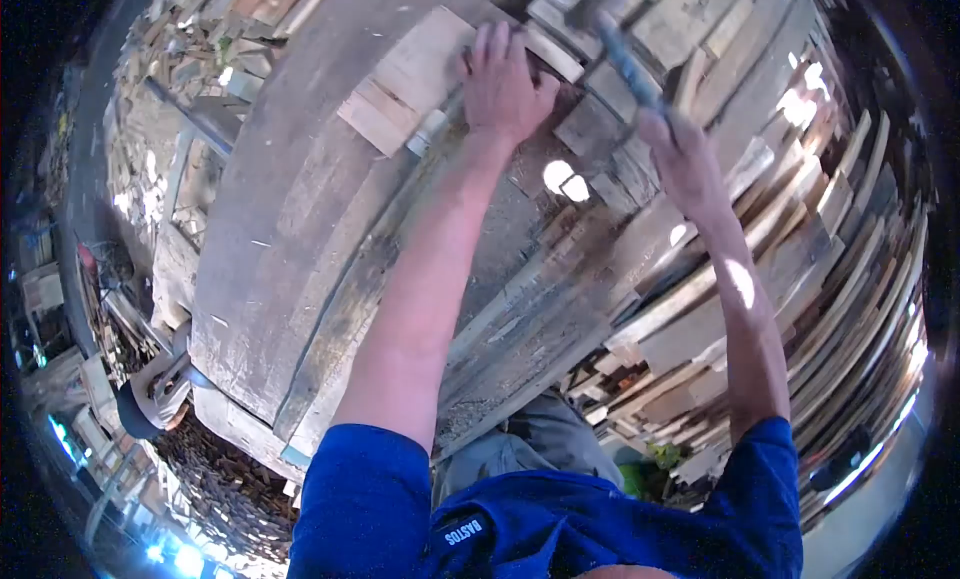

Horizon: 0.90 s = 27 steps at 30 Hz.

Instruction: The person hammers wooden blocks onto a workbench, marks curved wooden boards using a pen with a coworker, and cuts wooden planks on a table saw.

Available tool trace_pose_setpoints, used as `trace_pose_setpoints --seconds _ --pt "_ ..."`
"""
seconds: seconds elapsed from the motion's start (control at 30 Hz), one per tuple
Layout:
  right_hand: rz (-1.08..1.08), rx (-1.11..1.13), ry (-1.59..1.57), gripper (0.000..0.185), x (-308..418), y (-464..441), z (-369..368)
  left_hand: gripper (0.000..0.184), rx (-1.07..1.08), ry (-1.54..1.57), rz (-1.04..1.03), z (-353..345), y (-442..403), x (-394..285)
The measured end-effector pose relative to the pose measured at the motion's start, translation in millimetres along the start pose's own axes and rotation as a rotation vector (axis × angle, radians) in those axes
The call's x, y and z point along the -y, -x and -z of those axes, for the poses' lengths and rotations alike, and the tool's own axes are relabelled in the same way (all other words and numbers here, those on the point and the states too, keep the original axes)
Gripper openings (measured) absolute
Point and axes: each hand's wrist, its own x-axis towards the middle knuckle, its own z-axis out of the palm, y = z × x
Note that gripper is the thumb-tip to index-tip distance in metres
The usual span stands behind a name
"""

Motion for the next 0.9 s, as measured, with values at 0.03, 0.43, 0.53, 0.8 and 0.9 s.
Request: trace_pose_setpoints --seconds 0.03,0.43,0.53,0.8,0.9 --pt "-0.031 -0.003 0.015 0.045 11.1 14.9 7.1 0.07 -0.003 -0.007 0.017 -4.4 4.9 -4.2" --pt "-0.418 -0.401 -0.626 0.038 -39.9 213.3 40.9 0.09 0.047 -0.058 0.035 9.7 -0.5 -21.1" --pt "-0.545 -0.462 -0.683 0.037 -49.8 252.8 31.8 0.081 -0.134 0.091 0.097 9.0 -1.5 -29.1" --pt "-0.691 -0.394 -0.815 0.037 -69.5 299.0 5.9 0.049 0.355 0.367 -0.001 20.2 27.1 -165.5" --pt "-0.717 -0.373 -0.804 0.034 -67.4 303.4 1.8 0.037 0.334 0.368 0.054 0.3 23.3 -166.9"
